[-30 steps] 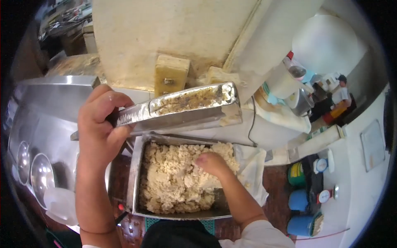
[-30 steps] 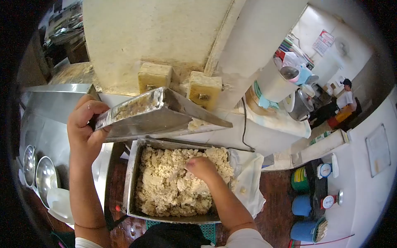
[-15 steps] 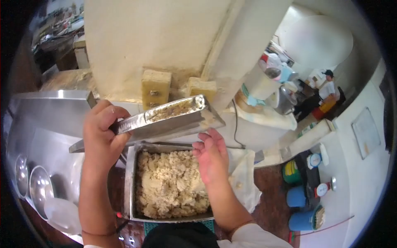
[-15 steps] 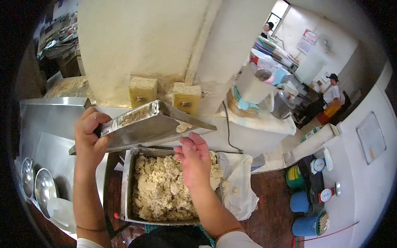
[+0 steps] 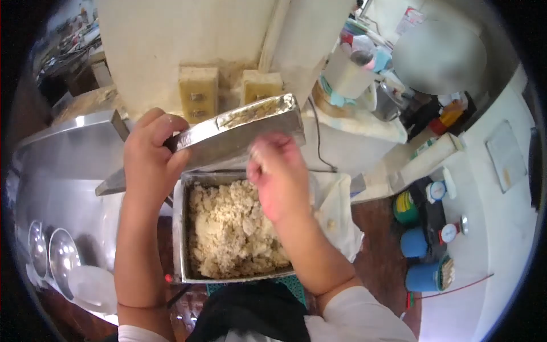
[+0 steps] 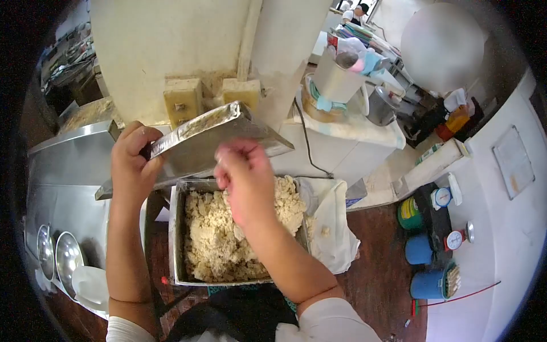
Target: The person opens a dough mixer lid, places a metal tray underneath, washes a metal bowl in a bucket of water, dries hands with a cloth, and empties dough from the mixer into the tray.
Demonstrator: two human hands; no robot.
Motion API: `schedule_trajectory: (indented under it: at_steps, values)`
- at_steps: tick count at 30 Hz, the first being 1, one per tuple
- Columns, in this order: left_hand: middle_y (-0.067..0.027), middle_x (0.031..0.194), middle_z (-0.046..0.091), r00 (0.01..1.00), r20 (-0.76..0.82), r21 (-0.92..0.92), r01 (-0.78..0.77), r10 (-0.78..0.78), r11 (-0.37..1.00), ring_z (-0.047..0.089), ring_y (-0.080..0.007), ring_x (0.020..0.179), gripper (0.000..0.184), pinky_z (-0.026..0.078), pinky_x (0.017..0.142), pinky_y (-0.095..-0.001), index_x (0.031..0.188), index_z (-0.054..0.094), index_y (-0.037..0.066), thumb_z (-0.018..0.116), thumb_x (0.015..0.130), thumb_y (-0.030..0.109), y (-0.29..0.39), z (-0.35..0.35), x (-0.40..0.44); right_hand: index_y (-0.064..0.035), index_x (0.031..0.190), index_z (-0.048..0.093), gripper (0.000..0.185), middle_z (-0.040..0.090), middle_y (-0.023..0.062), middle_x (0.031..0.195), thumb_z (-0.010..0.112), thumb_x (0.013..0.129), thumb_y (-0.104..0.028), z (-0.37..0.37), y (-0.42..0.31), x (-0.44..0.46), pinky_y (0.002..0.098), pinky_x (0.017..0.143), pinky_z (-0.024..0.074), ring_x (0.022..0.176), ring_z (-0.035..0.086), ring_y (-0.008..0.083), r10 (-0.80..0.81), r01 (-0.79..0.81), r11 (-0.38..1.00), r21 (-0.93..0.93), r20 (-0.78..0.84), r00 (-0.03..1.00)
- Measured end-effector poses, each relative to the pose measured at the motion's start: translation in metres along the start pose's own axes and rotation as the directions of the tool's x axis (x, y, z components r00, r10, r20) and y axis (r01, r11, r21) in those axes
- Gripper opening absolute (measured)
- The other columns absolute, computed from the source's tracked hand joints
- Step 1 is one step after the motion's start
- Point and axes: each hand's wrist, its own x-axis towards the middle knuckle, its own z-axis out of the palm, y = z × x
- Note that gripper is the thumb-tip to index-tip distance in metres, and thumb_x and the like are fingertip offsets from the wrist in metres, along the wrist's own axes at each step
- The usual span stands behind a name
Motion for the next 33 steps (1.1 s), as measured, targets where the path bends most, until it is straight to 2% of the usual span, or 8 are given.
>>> schedule_trajectory:
  at_steps: [3,5,6,13,16,27,28,33]
  values:
    - [-0.0127,0.074,0.052,1.0,-0.008,-0.037,0.001,-0.001,0.999,0.056,-0.0307,0.071,0.024,0.045,0.063,-0.0353,0.082,0.06,0.001,0.062,0.058,0.001,0.007,0.012,-0.002,-0.0061,0.095,0.06,0.016,0.063,0.0062,0.086,0.068,0.083,-0.012,-0.056,0.073,-0.024,0.0326,0.07,0.0505,0.076,0.062,0.0188,-0.246,0.325,0.632,-0.704,0.214,0.945]
    - [-0.0127,0.075,0.053,1.0,0.004,-0.045,0.015,-0.015,0.999,0.056,-0.0286,0.07,0.024,0.044,0.064,-0.0331,0.083,0.059,0.0,0.059,0.058,-0.002,0.014,0.018,-0.001,-0.0049,0.096,0.062,0.017,0.065,0.012,0.096,0.066,0.084,-0.017,-0.085,0.091,-0.045,0.0353,0.077,0.0509,0.085,0.064,0.0261,0.2,-0.065,0.339,-0.938,0.005,0.98]
    - [-0.0119,0.074,0.052,1.0,-0.005,-0.015,0.011,-0.011,1.0,0.054,-0.0279,0.068,0.024,0.043,0.064,-0.0316,0.083,0.059,-0.001,0.058,0.059,-0.003,0.014,0.021,-0.001,-0.0067,0.099,0.064,0.02,0.065,0.014,0.097,0.066,0.084,-0.02,-0.109,0.104,-0.057,0.0366,0.079,0.0502,0.09,0.064,0.0292,0.184,0.044,0.211,-0.976,0.084,0.979]
    - [-0.0052,0.075,0.048,0.998,0.034,-0.009,-0.053,0.053,0.999,0.045,-0.0155,0.068,0.014,0.037,0.063,-0.0243,0.082,0.056,-0.002,0.067,0.074,-0.002,0.008,0.033,-0.002,-0.0076,0.095,0.067,0.014,0.066,0.0131,0.098,0.065,0.083,-0.014,-0.202,0.044,-0.076,0.0363,0.081,0.0496,0.094,0.063,0.0304,-0.042,-0.092,0.337,-0.937,-0.113,0.993]
    - [-0.0049,0.075,0.047,0.998,0.041,0.021,-0.054,0.053,0.998,0.046,-0.0161,0.07,0.013,0.037,0.066,-0.0243,0.081,0.056,-0.002,0.068,0.076,-0.001,0.007,0.036,-0.003,-0.0111,0.102,0.066,0.022,0.064,0.0126,0.103,0.063,0.081,-0.009,-0.302,0.015,-0.079,0.0374,0.083,0.049,0.097,0.061,0.0318,-0.08,-0.229,0.08,-0.97,-0.235,0.969]
    - [-0.0074,0.086,0.059,0.96,0.225,0.193,0.127,-0.169,0.973,0.06,-0.0212,0.079,0.025,0.049,0.071,-0.0313,0.085,0.063,0.004,0.068,0.063,-0.006,0.053,0.1,-0.009,-0.011,0.116,0.058,0.044,0.053,0.0145,0.113,0.068,0.073,-0.012,-0.34,0.015,-0.066,0.0441,0.083,0.0503,0.1,0.06,0.0336,0.378,-0.083,-0.368,-0.926,-0.231,0.897]
    - [-0.0091,0.086,0.059,0.972,0.227,0.219,-0.113,0.062,0.969,0.06,-0.027,0.079,0.027,0.049,0.07,-0.0342,0.085,0.063,0.006,0.069,0.061,-0.004,0.056,0.114,-0.01,-0.0103,0.114,0.058,0.041,0.053,0.015,0.112,0.066,0.074,-0.012,-0.338,0.015,-0.065,0.0447,0.082,0.0503,0.1,0.06,0.0339,0.392,-0.082,-0.364,-0.928,-0.232,0.89]
    - [-0.0097,0.083,0.059,0.959,0.282,0.258,-0.091,0.015,0.962,0.061,-0.0283,0.075,0.024,0.048,0.066,-0.0354,0.081,0.061,0.006,0.07,0.06,-0.001,0.075,0.147,-0.002,-0.0083,0.109,0.059,0.03,0.053,0.0165,0.111,0.058,0.08,-0.009,-0.347,0.03,-0.07,0.0459,0.082,0.0502,0.1,0.059,0.0344,0.327,-0.114,-0.292,-0.95,-0.211,0.921]
